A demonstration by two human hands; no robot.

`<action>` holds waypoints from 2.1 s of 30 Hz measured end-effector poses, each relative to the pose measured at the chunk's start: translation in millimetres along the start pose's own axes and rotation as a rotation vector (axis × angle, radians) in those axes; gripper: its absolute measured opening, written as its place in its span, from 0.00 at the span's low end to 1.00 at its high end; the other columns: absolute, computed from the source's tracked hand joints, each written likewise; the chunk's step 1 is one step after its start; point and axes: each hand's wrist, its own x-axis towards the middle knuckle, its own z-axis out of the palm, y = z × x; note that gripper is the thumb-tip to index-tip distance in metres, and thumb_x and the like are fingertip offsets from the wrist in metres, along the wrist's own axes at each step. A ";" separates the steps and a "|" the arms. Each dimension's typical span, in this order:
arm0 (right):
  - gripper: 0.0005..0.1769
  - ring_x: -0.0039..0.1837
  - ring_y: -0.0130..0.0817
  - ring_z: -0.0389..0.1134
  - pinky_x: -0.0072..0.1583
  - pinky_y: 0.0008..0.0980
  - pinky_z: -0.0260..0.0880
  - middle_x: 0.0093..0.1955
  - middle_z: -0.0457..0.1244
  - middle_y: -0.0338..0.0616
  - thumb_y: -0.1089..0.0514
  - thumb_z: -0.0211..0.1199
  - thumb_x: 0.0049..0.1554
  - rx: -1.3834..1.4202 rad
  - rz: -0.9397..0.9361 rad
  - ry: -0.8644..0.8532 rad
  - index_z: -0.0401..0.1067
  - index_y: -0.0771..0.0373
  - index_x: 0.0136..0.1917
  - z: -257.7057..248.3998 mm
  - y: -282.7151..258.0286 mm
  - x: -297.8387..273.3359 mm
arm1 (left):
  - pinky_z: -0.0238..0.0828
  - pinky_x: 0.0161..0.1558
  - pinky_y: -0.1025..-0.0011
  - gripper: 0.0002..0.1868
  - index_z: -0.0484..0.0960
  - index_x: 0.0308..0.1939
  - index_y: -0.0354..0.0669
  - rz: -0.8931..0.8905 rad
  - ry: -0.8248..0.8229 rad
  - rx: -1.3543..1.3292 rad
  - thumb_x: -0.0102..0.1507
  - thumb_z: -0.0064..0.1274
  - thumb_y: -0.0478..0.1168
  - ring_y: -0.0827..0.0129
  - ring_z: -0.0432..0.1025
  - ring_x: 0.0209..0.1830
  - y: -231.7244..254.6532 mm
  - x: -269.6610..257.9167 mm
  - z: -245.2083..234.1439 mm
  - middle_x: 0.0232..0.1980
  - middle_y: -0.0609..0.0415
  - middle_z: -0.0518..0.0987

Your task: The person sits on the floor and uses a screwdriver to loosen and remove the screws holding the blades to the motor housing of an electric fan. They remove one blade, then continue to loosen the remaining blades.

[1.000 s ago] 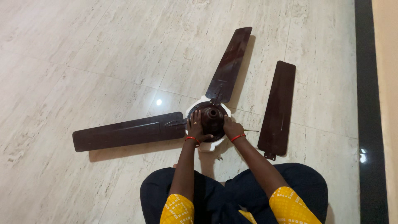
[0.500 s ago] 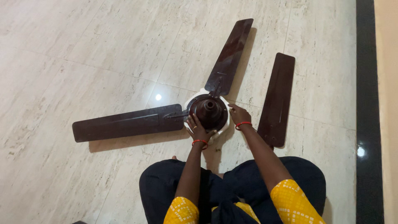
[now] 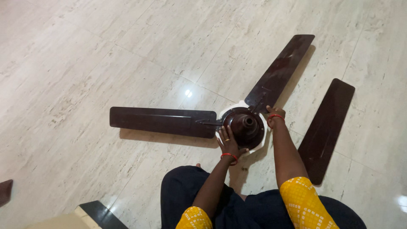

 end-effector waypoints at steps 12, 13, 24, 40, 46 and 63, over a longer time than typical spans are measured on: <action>0.17 0.27 0.24 0.55 0.27 0.26 0.47 0.35 0.62 0.38 0.51 0.72 0.56 -0.080 0.021 0.003 0.66 0.61 0.45 -36.2 17.2 -20.6 | 0.18 0.76 0.36 0.87 0.26 0.82 0.45 0.156 0.044 -0.028 0.39 0.63 0.83 0.45 0.19 0.85 -18.9 6.5 -9.0 0.85 0.39 0.26; 0.18 0.27 0.25 0.55 0.26 0.26 0.47 0.36 0.62 0.38 0.51 0.73 0.56 -0.068 0.013 0.007 0.66 0.62 0.46 -42.0 21.9 -24.5 | 0.20 0.76 0.35 0.87 0.27 0.82 0.45 0.190 0.074 -0.012 0.39 0.64 0.83 0.45 0.20 0.85 -21.7 6.2 -10.0 0.85 0.39 0.28; 0.21 0.29 0.27 0.58 0.27 0.27 0.52 0.37 0.63 0.42 0.47 0.73 0.56 -0.092 0.002 0.162 0.70 0.64 0.50 -82.5 72.0 -67.4 | 0.29 0.71 0.23 0.89 0.31 0.83 0.63 0.296 -0.113 0.047 0.29 0.74 0.72 0.52 0.25 0.86 -45.5 30.0 -49.0 0.87 0.58 0.33; 0.20 0.30 0.27 0.59 0.31 0.28 0.59 0.34 0.61 0.40 0.48 0.73 0.57 0.146 -0.097 0.325 0.68 0.64 0.45 -83.0 116.0 -113.3 | 0.46 0.74 0.45 0.84 0.26 0.80 0.41 -0.090 -0.010 0.058 0.42 0.78 0.58 0.39 0.28 0.84 -30.6 -4.4 -42.4 0.83 0.31 0.29; 0.20 0.30 0.26 0.60 0.28 0.29 0.54 0.34 0.62 0.39 0.47 0.73 0.56 0.151 -0.043 0.341 0.68 0.63 0.46 -81.6 129.0 -145.1 | 0.49 0.78 0.50 0.70 0.37 0.82 0.30 0.012 0.255 -0.008 0.53 0.71 0.53 0.38 0.40 0.84 -29.1 -29.5 -16.1 0.85 0.29 0.44; 0.12 0.32 0.25 0.61 0.30 0.26 0.58 0.40 0.69 0.38 0.54 0.70 0.56 0.316 0.032 0.160 0.70 0.59 0.46 -87.8 133.8 -185.8 | 0.29 0.78 0.43 0.91 0.18 0.78 0.40 0.007 0.029 0.060 0.38 0.78 0.66 0.37 0.23 0.83 -23.1 -50.1 -24.5 0.82 0.30 0.25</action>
